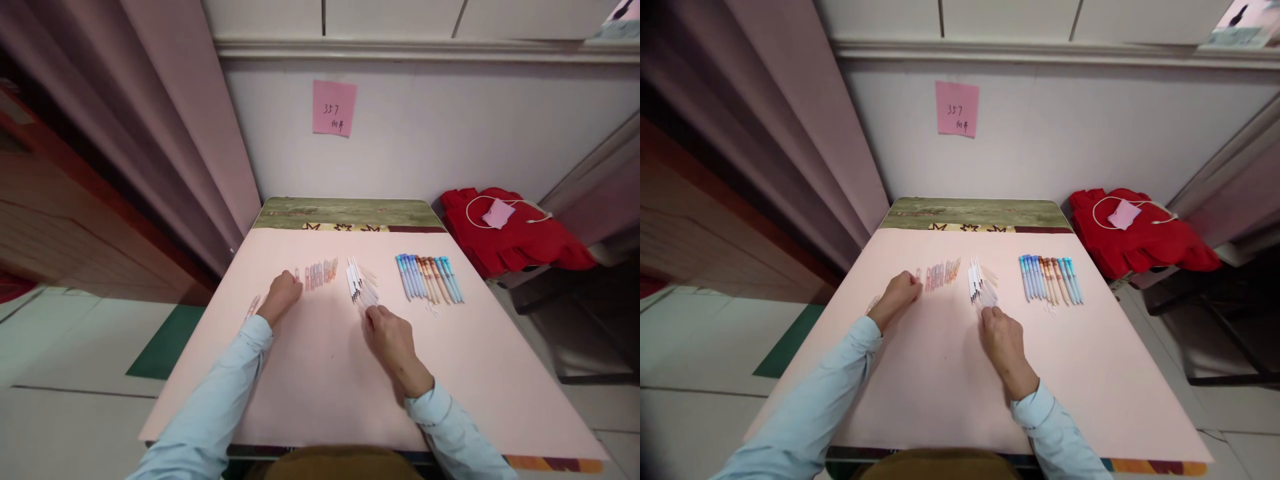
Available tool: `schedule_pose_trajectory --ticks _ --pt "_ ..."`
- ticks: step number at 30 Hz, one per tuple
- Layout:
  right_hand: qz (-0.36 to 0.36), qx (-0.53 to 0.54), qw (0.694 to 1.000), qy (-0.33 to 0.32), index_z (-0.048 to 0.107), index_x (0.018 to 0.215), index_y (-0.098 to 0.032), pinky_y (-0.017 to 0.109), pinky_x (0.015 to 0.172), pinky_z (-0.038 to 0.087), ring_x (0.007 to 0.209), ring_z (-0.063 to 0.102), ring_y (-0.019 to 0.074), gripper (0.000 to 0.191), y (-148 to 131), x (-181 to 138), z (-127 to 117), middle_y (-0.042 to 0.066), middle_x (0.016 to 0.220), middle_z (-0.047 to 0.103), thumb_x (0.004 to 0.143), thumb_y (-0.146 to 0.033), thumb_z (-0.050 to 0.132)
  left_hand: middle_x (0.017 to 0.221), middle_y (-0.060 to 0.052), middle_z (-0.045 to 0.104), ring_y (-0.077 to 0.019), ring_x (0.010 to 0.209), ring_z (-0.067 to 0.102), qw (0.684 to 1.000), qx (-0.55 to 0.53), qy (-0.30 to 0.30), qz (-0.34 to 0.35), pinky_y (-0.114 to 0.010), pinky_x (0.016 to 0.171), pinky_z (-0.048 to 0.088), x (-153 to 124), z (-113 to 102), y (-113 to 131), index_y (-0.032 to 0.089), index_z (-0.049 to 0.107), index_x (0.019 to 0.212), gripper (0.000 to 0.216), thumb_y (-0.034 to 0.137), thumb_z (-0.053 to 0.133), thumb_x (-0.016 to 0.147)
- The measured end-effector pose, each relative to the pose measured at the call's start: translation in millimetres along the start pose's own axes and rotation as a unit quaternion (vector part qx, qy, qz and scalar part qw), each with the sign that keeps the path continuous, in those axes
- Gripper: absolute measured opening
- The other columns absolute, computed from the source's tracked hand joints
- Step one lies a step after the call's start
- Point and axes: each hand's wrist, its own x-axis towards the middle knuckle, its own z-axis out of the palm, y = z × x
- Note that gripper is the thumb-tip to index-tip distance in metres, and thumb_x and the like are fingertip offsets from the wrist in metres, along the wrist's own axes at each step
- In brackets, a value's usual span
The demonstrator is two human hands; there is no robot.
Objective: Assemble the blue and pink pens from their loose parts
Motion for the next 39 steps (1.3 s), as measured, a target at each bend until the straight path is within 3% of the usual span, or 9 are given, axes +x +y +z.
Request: schedule_pose_trajectory --ticks 7,11,15,19,25,32,34,36,39 --pt "-0.017 0.037 0.998 0.043 0.065 0.092 -0.021 0.030 0.054 0.020 0.064 0.059 0.0136 0.019 2 -11 2 0.003 0.086 0.068 0.097 -0.033 0.051 0.076 -0.009 0.070 -0.0225 0.077 0.064 0.998 0.037 -0.030 0.041 -0.030 0.068 0.039 0 4 2 0.015 0.064 0.086 0.011 0.023 0.057 0.081" --pt "-0.021 0.024 0.999 0.036 0.065 0.089 -0.021 0.030 0.054 0.020 0.063 0.057 0.0134 0.017 3 -12 8 0.002 0.085 0.067 0.096 -0.029 0.052 0.074 -0.006 0.070 -0.0198 0.074 0.063 0.998 0.029 -0.027 0.054 -0.028 0.067 0.039 -5 -6 -8 0.017 0.065 0.086 0.015 0.026 0.053 0.085" --pt "-0.011 0.017 0.999 0.042 0.065 0.090 -0.020 0.030 0.054 0.021 0.064 0.056 0.0135 0.017 5 -9 11 0.003 0.086 0.066 0.097 -0.028 0.051 0.074 -0.002 0.070 -0.0180 0.071 0.063 0.998 0.004 0.035 0.045 -0.026 0.064 0.039 -19 -31 -32 0.020 0.067 0.090 0.019 0.030 0.052 0.085" --pt "0.001 0.048 0.998 0.044 0.065 0.094 -0.020 0.029 0.054 0.022 0.065 0.057 0.0128 0.018 7 -12 8 0.003 0.089 0.066 0.097 -0.032 0.051 0.068 -0.001 0.066 -0.0180 0.067 0.060 0.994 0.033 0.107 0.021 -0.027 0.060 0.036 -43 -55 -69 0.021 0.063 0.074 0.014 0.034 0.060 0.079" --pt "-0.004 0.066 0.996 0.057 0.067 0.101 -0.020 0.028 0.054 0.024 0.068 0.060 0.0148 0.026 4 -20 -3 0.005 0.092 0.068 0.098 -0.038 0.049 0.074 -0.002 0.068 -0.0192 0.069 0.060 0.993 0.072 0.091 -0.016 -0.028 0.059 0.035 -68 -57 -107 0.023 0.062 0.075 0.014 0.037 0.063 0.076" --pt "-0.021 0.102 0.993 0.061 0.070 0.090 -0.020 0.027 0.054 0.026 0.063 0.060 0.0145 0.032 -3 -33 -16 0.005 0.084 0.070 0.098 -0.041 0.048 0.070 -0.004 0.066 -0.0218 0.070 0.060 0.993 0.071 0.070 -0.064 -0.029 0.060 0.036 -64 -54 -111 0.021 0.063 0.069 0.008 0.029 0.065 0.069" --pt "-0.017 0.150 0.987 0.059 0.071 0.088 -0.020 0.026 0.056 0.030 0.065 0.061 0.0151 0.030 -6 -36 -20 0.005 0.084 0.070 0.097 -0.039 0.050 0.063 -0.004 0.062 -0.0205 0.064 0.057 0.993 -0.006 0.082 -0.080 -0.030 0.058 0.035 -68 -54 -101 0.020 0.062 0.066 0.010 0.028 0.067 0.067" --pt "-0.010 0.243 0.969 0.038 0.071 0.085 -0.020 0.026 0.059 0.035 0.065 0.061 0.0156 0.028 -13 -38 -25 0.004 0.080 0.070 0.094 -0.040 0.053 0.058 0.000 0.056 -0.0166 0.055 0.051 0.978 -0.177 0.066 -0.092 -0.028 0.054 0.034 -77 -51 -81 0.019 0.062 0.071 0.016 0.032 0.070 0.067" --pt "0.016 0.454 0.888 -0.067 0.070 0.083 -0.020 0.026 0.062 0.043 0.065 0.063 0.0162 0.032 -32 -39 -31 0.004 0.074 0.070 0.092 -0.047 0.055 0.059 0.004 0.052 -0.0109 0.050 0.045 0.886 -0.451 -0.085 -0.066 -0.024 0.051 0.033 -100 -36 -39 0.019 0.062 0.079 0.026 0.036 0.076 0.066"
